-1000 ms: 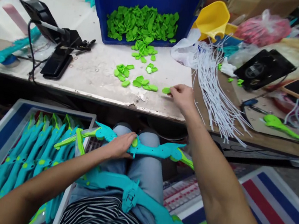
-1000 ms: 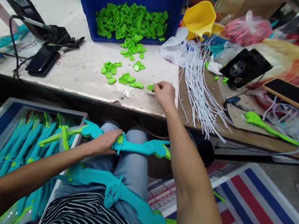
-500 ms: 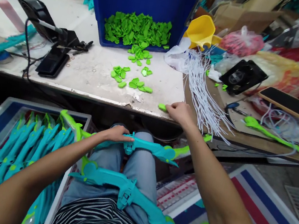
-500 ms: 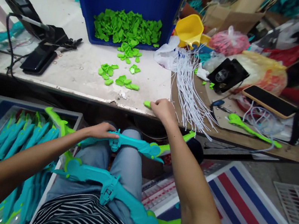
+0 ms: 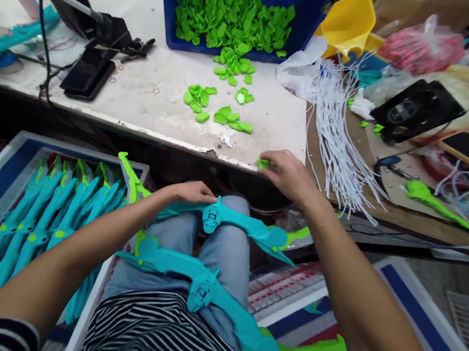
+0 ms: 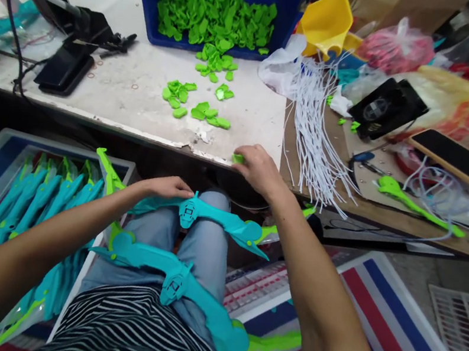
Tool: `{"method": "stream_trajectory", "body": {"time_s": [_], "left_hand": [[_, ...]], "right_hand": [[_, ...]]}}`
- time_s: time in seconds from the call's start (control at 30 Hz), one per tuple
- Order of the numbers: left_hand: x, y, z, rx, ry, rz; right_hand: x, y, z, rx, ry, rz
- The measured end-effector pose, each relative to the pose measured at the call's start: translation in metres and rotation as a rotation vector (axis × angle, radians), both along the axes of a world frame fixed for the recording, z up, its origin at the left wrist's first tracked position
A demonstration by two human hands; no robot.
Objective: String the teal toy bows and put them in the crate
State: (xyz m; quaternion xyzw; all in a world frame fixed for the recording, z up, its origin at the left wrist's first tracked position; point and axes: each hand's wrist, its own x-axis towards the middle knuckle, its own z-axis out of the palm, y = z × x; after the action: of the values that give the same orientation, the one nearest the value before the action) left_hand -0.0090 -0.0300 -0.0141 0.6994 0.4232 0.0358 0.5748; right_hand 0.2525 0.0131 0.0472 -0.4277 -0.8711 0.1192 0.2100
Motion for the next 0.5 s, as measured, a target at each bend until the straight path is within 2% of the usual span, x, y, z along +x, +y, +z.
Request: {"method": "stream_trajectory", "body": {"time_s": [0.1,0.17,0.23,0.33,0.5], "left_hand": [[0.0,0.002,-0.004,-0.014,0.003,-0.025],[0.002,0.003,-0.007,-0.005,0.0,-0.027],[0.003,0.003,-0.01,0.011,-0.008,-0.03],[0.005,0.002,-0.012,0.03,-0.003,-0.028],[0.001,0.002,-0.008,0.013,-0.06,-0.114]], "right_hand": [[-0.028,-0.051,-0.016,-0.005,0.11,0.056],[-0.047,-0.088,-0.034,-0.059,0.12,0.126],[-0.061,-0.116,-0.054,-0.083,0.109,0.127],[-0.069,-0.133,-0.075,-0.079,0.094,0.072],[-0.069,-0.134,-0.083,-0.057,0.063,-0.05]]}}
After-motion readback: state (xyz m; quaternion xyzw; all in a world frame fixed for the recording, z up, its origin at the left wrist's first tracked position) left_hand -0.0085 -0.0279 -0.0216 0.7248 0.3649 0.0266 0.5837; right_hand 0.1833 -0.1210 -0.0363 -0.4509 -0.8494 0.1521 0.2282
